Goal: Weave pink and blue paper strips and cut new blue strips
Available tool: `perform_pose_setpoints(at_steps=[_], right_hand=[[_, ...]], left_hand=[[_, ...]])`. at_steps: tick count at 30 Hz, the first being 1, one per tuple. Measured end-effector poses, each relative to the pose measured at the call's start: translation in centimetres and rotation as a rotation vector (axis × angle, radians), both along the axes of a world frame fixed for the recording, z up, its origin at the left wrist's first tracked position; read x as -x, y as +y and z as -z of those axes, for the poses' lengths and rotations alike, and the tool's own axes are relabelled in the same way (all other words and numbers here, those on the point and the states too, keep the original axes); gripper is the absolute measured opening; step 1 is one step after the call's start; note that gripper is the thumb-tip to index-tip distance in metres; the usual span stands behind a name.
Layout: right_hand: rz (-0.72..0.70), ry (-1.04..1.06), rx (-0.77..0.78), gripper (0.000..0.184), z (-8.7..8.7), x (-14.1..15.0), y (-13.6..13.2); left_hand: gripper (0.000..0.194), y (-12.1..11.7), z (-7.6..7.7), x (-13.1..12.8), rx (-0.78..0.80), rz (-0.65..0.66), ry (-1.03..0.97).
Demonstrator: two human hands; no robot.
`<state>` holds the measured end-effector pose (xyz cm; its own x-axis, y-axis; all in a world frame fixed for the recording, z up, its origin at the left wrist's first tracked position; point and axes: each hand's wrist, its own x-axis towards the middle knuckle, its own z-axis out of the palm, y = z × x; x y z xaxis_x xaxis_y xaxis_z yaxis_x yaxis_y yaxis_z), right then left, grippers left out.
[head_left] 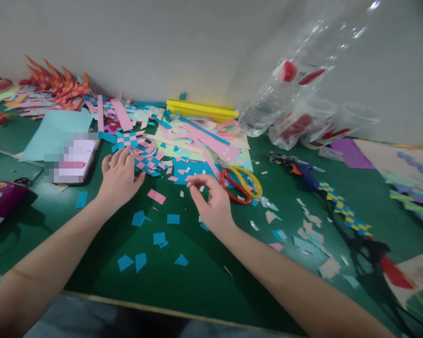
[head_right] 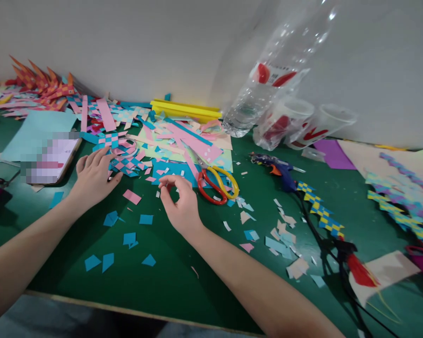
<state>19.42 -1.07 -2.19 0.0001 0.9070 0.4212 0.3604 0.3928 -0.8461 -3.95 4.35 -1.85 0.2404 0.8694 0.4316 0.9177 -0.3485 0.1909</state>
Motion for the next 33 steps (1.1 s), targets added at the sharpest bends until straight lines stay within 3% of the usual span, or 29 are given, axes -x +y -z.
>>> perform_pose_setpoints(at_steps=[14, 22, 33], right_hand=[[-0.011, 0.003, 0.022, 0.012, 0.1, 0.0, 0.0], [-0.004, 0.01, 0.024, 0.012, 0.1, 0.0, -0.1], [0.016, -0.001, 0.005, 0.012, 0.1, 0.0, -0.1]], left_hand=[[0.035, 1.4, 0.6, 0.0, 0.13, 0.057, -0.052], [0.019, 1.7, -0.1, 0.1, 0.003, 0.102, -0.275], [0.023, 0.2, -2.5, -0.6, -0.078, 0.179, -0.683]])
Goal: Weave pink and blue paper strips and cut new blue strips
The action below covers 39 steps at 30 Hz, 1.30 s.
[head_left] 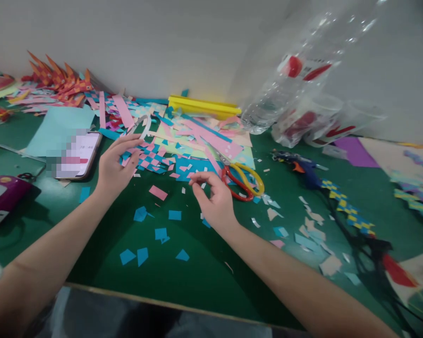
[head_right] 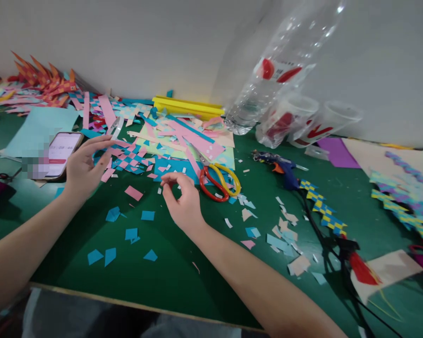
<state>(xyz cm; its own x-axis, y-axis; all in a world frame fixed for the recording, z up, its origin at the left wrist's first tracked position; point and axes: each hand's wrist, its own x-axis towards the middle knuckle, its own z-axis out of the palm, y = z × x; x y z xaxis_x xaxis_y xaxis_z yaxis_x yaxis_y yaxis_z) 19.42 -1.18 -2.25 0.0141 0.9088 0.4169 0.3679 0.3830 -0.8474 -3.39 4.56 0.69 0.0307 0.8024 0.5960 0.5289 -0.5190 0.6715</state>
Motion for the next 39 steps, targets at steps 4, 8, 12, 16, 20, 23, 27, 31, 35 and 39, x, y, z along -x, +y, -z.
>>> perform_pose_setpoints(at_steps=[4, 8, 12, 16, 20, 23, 27, 31, 35, 39], right_hand=[[-0.004, 0.007, 0.0, 0.013, 0.0, 0.0, 0.0], [-0.004, 0.008, 0.007, 0.014, 0.0, -0.1, 0.1], [0.012, 0.006, -0.015, 0.013, 0.1, 0.0, 0.0], [0.034, 0.013, -0.046, 0.012, -0.2, -0.3, 0.1], [0.063, -0.163, -0.159, 0.014, -0.7, -1.1, 0.8], [0.067, -0.465, -0.323, 0.011, -0.7, -1.7, 1.5], [-0.025, -0.697, -0.435, 0.011, 0.0, -1.6, 1.7], [-0.097, -0.814, -0.403, 0.017, 0.5, -1.0, 1.5], [-0.194, -0.818, -0.319, 0.021, 0.3, -0.9, 1.4], [-0.272, -0.792, -0.272, 0.028, 0.0, -1.1, 1.4]], left_hand=[[0.016, -0.6, 0.0, -0.4, 0.014, 0.055, -0.004], [0.014, -0.6, 0.3, -0.3, 0.012, 0.119, 0.024], [0.02, 0.0, 0.7, 0.3, -0.076, -0.007, 0.154], [0.032, 0.7, 1.3, 0.8, -0.046, -0.096, 0.351], [0.03, 0.7, 1.8, 0.4, -0.048, 0.014, 0.44], [0.028, 0.2, 1.8, -0.3, -0.067, 0.148, 0.501], [0.033, -0.7, 1.7, -1.2, -0.021, 0.387, 0.675], [0.036, -1.3, 1.6, -1.7, 0.016, 0.468, 0.808], [0.038, -1.3, 1.7, -1.8, 0.019, 0.442, 0.821], [0.037, -1.0, 1.7, -1.8, 0.0, 0.431, 0.787]])
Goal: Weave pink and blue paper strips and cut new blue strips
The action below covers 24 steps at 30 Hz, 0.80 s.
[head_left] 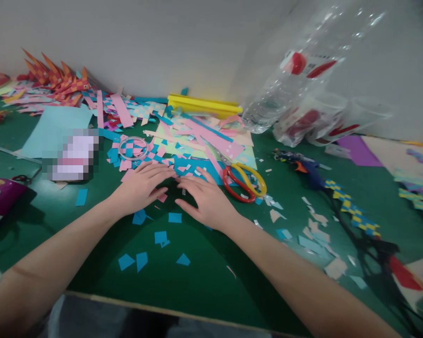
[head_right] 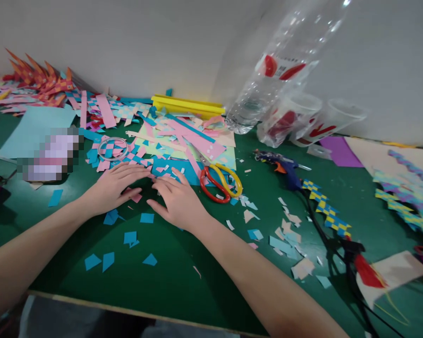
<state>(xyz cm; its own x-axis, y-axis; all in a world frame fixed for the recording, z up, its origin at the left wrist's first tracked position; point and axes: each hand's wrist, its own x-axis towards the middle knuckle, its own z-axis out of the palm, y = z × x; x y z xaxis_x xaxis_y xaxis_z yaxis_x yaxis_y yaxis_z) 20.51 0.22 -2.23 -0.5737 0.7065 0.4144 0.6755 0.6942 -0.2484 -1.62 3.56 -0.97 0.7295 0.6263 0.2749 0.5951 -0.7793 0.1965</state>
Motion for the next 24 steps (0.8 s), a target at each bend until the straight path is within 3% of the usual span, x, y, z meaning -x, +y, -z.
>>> perform_pose_setpoints(at_steps=[9, 13, 16, 20, 24], right_hand=[[-0.215, 0.021, -0.033, 0.034, 0.07, -0.05, -0.32], [-0.004, 0.052, -0.28, 0.018, -0.05, -0.14, -0.32], [0.18, -0.057, -0.463, 0.022, 0.11, -0.36, -0.18], [0.257, -0.192, -0.502, 0.028, 0.39, -0.47, -0.07], [0.269, -0.132, -0.486, 0.026, 0.45, -0.43, -0.01]], left_hand=[[0.038, 0.3, 0.25, 0.17, 0.041, 0.006, -0.018], [0.036, 0.16, 0.08, 0.12, 0.059, 0.022, -0.013], [0.036, -0.04, 0.1, -0.07, 0.058, 0.016, 0.029], [0.034, -0.18, 0.33, -0.28, 0.08, 0.01, 0.076], [0.032, -0.08, 0.44, -0.3, 0.095, 0.028, 0.068]])
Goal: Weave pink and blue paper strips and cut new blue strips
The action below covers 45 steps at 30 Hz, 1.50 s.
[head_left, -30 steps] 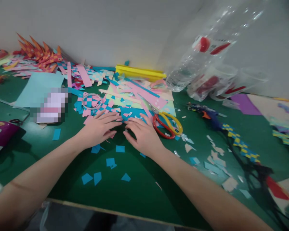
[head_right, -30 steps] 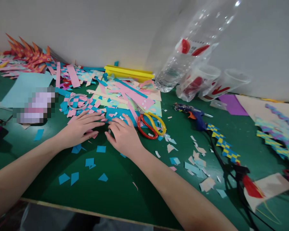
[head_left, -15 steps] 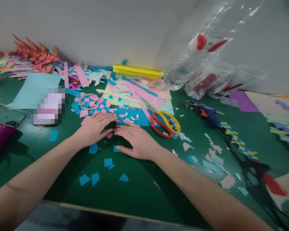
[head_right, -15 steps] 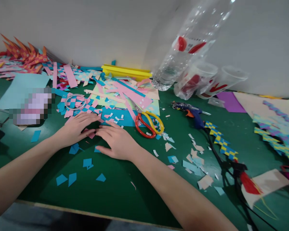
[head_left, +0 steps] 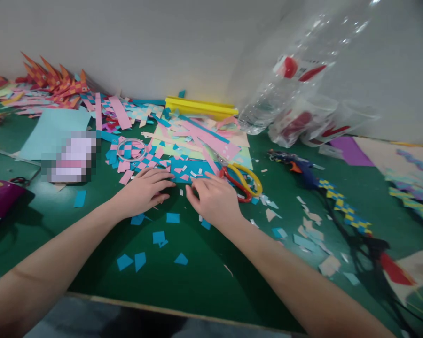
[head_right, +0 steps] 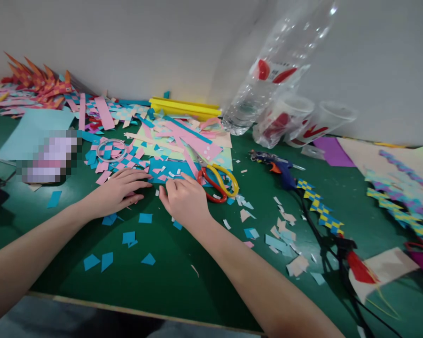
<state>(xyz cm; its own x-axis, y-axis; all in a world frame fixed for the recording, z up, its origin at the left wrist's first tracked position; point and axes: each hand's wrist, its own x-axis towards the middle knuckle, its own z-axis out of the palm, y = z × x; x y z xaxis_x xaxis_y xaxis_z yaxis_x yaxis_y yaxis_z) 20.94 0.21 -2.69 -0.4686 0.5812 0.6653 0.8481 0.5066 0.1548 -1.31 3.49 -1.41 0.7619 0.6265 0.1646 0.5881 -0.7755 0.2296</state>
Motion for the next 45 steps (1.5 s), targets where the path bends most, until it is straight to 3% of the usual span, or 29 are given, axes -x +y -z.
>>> perform_pose_setpoints(at_steps=[10, 22, 32, 39, 45], right_hand=[[-0.018, 0.045, -0.008, 0.019, 0.27, -0.11, 0.18], [-0.042, 0.058, 0.1, 0.02, 0.48, -0.24, 0.37], [0.081, 0.023, 0.136, 0.02, 0.3, 0.2, -0.13], [0.048, -0.04, 0.087, 0.023, 0.2, -0.01, -0.03], [0.11, -0.064, 0.192, 0.029, -0.01, 0.54, -0.59]], left_hand=[[0.033, 0.03, 0.09, -0.02, -0.032, 0.009, -0.008], [0.041, -0.07, 0.61, -0.05, -0.117, -0.043, 0.023], [0.032, -0.13, 0.24, 0.04, -0.146, -0.061, 0.01], [0.034, -0.04, 0.42, 0.1, -0.136, -0.055, 0.019], [0.037, -0.2, 0.7, 0.02, -0.123, -0.076, 0.026]])
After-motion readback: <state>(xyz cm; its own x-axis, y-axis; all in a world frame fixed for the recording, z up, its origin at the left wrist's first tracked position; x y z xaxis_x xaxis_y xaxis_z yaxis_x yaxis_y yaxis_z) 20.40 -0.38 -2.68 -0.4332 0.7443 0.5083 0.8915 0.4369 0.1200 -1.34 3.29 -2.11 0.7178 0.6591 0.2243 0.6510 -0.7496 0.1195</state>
